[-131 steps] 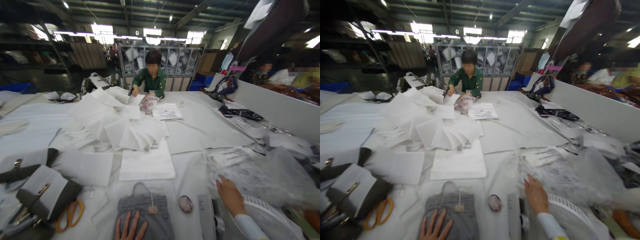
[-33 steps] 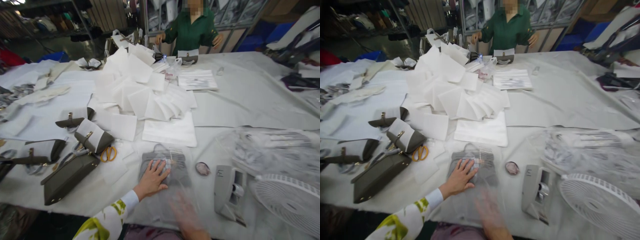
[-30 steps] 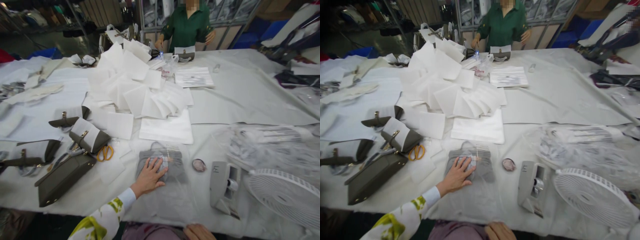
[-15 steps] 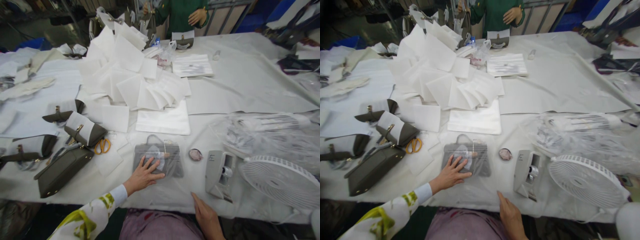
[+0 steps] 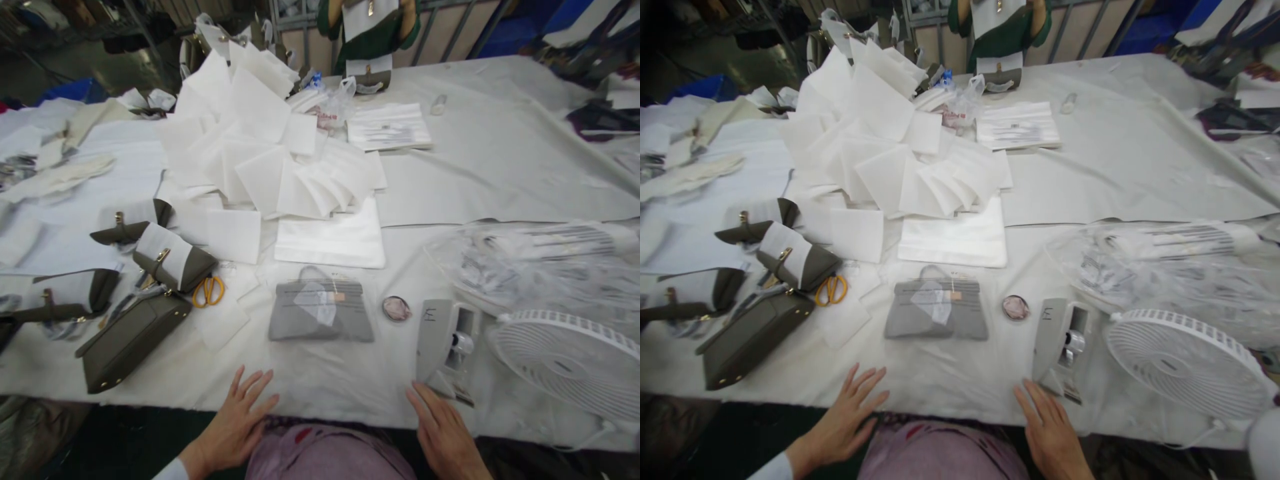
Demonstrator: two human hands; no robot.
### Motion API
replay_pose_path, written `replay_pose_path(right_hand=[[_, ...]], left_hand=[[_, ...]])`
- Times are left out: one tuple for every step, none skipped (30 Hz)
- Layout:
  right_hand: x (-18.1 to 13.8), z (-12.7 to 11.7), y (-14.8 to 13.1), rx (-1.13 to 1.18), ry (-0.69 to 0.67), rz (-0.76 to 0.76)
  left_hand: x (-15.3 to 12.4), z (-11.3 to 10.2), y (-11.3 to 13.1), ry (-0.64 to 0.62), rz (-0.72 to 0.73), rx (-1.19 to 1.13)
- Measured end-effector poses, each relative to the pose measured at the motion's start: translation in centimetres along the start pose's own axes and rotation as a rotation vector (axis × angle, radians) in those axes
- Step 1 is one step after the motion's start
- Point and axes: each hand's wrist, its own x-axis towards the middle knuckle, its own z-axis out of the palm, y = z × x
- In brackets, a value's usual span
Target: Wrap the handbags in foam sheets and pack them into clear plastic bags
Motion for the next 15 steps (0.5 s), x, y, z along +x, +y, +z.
replay_pose_path(right_hand=[[0.9, -0.4, 0.7, -0.055, -0.008, -0.021], [1.9, -0.7, 1.4, -0.098, -0.029, -0.046], [3.1, -0.8, 2.0, -0.126, -0.055, -0.078], [4.4, -0.9, 2.4, -0.13, -0.086, -0.115], [5.7, -0.8, 2.6, -0.104, -0.119, -0.151], [7.0, -0.7, 2.6, -0.039, -0.162, -0.183], [8.2, -0.5, 2.6, 0.082, -0.224, -0.205], [9.3, -0.3, 2.3, 0.24, -0.305, -0.219], [10.1, -0.1, 2.1, 0.406, -0.391, -0.221], [10.7, 0.1, 1.8, 0.552, -0.465, -0.213], [11.0, 0.3, 1.5, 0.658, -0.514, -0.193], [11.0, 0.5, 1.3, 0.715, -0.533, -0.157], [10.9, 0.5, 1.1, 0.727, -0.518, -0.102], [10.6, 0.5, 1.0, 0.712, -0.484, -0.029], [10.3, 0.4, 0.9, 0.7, -0.447, 0.058]], left_hand=[[-0.4, -0.3, -1.2, 0.019, 0.011, -0.001], [-0.5, -0.6, -2.4, 0.044, 0.021, -0.001], [-0.2, -0.7, -3.6, 0.069, 0.037, 0.001], [0.4, -0.7, -4.6, 0.091, 0.06, 0.003], [1.4, -0.6, -5.5, 0.105, 0.091, 0.0], [2.5, -0.5, -6.2, 0.104, 0.135, -0.017], [3.8, -0.4, -6.7, 0.09, 0.19, -0.047], [5.0, -0.1, -7.0, 0.071, 0.249, -0.089], [6.0, 0.2, -7.2, 0.052, 0.301, -0.139], [6.7, 0.6, -7.2, 0.04, 0.337, -0.186], [7.1, 1.0, -7.1, 0.032, 0.353, -0.219], [7.2, 1.5, -7.0, 0.041, 0.336, -0.254], [7.0, 2.0, -6.8, 0.076, 0.278, -0.308], [6.5, 2.5, -6.6, 0.13, 0.193, -0.379], [5.9, 2.8, -6.2, 0.193, 0.098, -0.452]])
